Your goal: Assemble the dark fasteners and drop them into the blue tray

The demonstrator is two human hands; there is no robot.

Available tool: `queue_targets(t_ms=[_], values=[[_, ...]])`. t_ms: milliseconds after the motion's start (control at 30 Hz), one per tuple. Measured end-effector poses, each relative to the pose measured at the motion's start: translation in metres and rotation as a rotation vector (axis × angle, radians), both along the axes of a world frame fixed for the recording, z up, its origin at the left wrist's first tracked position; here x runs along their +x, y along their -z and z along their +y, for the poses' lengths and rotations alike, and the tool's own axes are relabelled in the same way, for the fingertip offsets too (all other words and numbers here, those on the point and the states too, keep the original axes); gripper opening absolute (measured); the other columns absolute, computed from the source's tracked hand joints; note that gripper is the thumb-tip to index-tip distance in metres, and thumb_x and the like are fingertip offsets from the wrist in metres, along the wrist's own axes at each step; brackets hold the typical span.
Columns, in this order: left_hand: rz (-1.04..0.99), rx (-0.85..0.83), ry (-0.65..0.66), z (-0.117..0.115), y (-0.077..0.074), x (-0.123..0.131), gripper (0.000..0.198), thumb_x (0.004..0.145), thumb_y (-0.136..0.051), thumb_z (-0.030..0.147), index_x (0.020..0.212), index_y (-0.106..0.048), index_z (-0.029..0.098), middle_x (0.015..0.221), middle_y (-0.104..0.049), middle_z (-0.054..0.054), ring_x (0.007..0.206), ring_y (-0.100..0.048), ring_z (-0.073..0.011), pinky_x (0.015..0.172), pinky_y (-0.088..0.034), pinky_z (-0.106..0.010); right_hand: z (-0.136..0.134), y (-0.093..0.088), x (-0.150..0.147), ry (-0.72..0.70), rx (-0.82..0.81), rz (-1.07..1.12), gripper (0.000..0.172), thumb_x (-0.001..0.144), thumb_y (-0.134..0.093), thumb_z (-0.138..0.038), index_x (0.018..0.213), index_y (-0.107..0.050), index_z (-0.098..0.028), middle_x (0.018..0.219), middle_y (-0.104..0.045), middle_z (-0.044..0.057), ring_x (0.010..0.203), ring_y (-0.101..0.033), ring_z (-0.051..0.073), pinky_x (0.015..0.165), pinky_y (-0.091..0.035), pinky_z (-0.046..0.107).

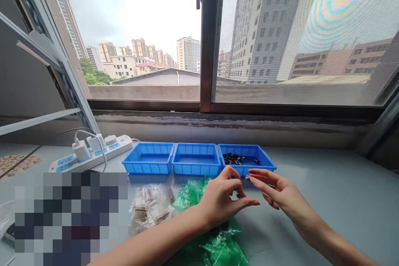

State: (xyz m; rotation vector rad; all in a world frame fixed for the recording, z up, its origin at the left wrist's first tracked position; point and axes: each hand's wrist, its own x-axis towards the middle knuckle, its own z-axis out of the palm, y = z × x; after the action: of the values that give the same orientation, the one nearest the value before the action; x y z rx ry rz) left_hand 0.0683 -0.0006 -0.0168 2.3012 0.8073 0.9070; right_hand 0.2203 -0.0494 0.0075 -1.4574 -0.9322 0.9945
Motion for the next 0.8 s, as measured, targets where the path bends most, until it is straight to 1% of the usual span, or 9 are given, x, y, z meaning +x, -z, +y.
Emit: queue_targets(t_ms=[133, 233, 333, 400, 500, 600, 667, 733, 800], values=[[0.016, -0.006, 0.021, -0.002, -0.005, -0.002, 0.039, 0.092, -0.046, 0.033, 0.063, -0.067, 0.018, 0.09, -0.055, -0.001, 0.063, -0.051, -0.0072, 0.065, -0.043, -0.021, 0.006, 0.012, 0.011, -0.023, 0.008, -0.025, 0.06, 0.053, -0.072, -0.059, 0.094, -0.071, -0.015, 0.041, -0.041, -0.007, 0.041, -0.032, 0.008, 0.041, -0.025, 0.023], [0.033, -0.034, 0.019, -0.003, -0.009, -0.003, 0.043, 0.094, -0.039, 0.032, 0.065, -0.069, 0.018, 0.092, -0.055, -0.002, 0.063, -0.052, -0.0077, 0.066, -0.043, -0.022, 0.01, 0.022, 0.018, -0.021, 0.039, -0.038, 0.06, 0.06, -0.068, -0.064, 0.096, -0.07, -0.015, 0.043, -0.042, -0.007, 0.041, -0.031, 0.008, 0.041, -0.025, 0.022], [0.04, -0.056, 0.014, -0.004, -0.011, -0.003, 0.043, 0.093, -0.038, 0.031, 0.066, -0.069, 0.019, 0.093, -0.054, -0.002, 0.061, -0.051, -0.0074, 0.065, -0.043, -0.022, 0.013, 0.027, 0.021, 0.012, 0.043, -0.037, 0.064, 0.056, -0.07, -0.066, 0.093, -0.07, -0.015, 0.044, -0.042, -0.007, 0.04, -0.031, 0.007, 0.04, -0.025, 0.022], [0.044, -0.062, 0.016, -0.004, -0.011, -0.003, 0.043, 0.093, -0.037, 0.031, 0.066, -0.069, 0.019, 0.093, -0.054, -0.002, 0.061, -0.051, -0.0076, 0.066, -0.043, -0.022, 0.013, 0.028, 0.021, 0.014, 0.046, -0.043, 0.065, 0.052, -0.072, -0.067, 0.09, -0.07, -0.015, 0.047, -0.047, -0.005, 0.039, -0.031, 0.007, 0.039, -0.026, 0.023], [0.054, -0.068, 0.013, -0.004, -0.011, -0.003, 0.043, 0.093, -0.036, 0.031, 0.066, -0.068, 0.019, 0.092, -0.054, -0.002, 0.064, -0.053, -0.009, 0.067, -0.044, -0.023, 0.013, 0.026, 0.019, -0.02, 0.065, -0.054, 0.061, 0.054, -0.071, -0.067, 0.086, -0.07, -0.015, 0.067, -0.061, 0.002, 0.039, -0.035, 0.006, 0.038, -0.029, 0.024], [0.056, -0.073, 0.013, -0.004, -0.011, -0.003, 0.043, 0.092, -0.036, 0.031, 0.066, -0.068, 0.019, 0.092, -0.054, -0.003, 0.068, -0.055, -0.0104, 0.07, -0.044, -0.023, 0.01, 0.018, 0.015, -0.033, 0.067, -0.058, 0.06, 0.052, -0.072, -0.068, 0.082, -0.069, -0.015, 0.077, -0.064, 0.005, 0.041, -0.04, 0.007, 0.037, -0.03, 0.024], [0.052, -0.077, 0.015, -0.004, -0.011, -0.003, 0.043, 0.092, -0.036, 0.031, 0.066, -0.067, 0.019, 0.092, -0.054, -0.003, 0.07, -0.056, -0.0111, 0.071, -0.044, -0.023, 0.009, 0.012, 0.012, -0.029, 0.048, -0.077, 0.062, 0.047, -0.072, -0.069, 0.079, -0.069, -0.016, 0.064, -0.062, 0.003, 0.04, -0.04, 0.008, 0.037, -0.03, 0.024], [0.05, -0.08, 0.015, -0.003, -0.011, -0.003, 0.043, 0.092, -0.035, 0.031, 0.066, -0.068, 0.019, 0.092, -0.054, -0.003, 0.072, -0.056, -0.0117, 0.071, -0.044, -0.024, 0.008, 0.006, 0.01, -0.029, 0.032, -0.1, 0.062, 0.043, -0.072, -0.069, 0.076, -0.068, -0.017, 0.047, -0.052, -0.003, 0.039, -0.037, 0.009, 0.038, -0.03, 0.025], [0.046, -0.08, 0.014, -0.003, -0.011, -0.002, 0.043, 0.092, -0.035, 0.031, 0.066, -0.068, 0.019, 0.092, -0.054, -0.003, 0.074, -0.057, -0.0122, 0.072, -0.044, -0.024, 0.008, 0.002, 0.009, -0.034, 0.03, -0.11, 0.06, 0.043, -0.072, -0.068, 0.074, -0.068, -0.017, 0.04, -0.044, -0.006, 0.039, -0.036, 0.009, 0.039, -0.03, 0.025]])
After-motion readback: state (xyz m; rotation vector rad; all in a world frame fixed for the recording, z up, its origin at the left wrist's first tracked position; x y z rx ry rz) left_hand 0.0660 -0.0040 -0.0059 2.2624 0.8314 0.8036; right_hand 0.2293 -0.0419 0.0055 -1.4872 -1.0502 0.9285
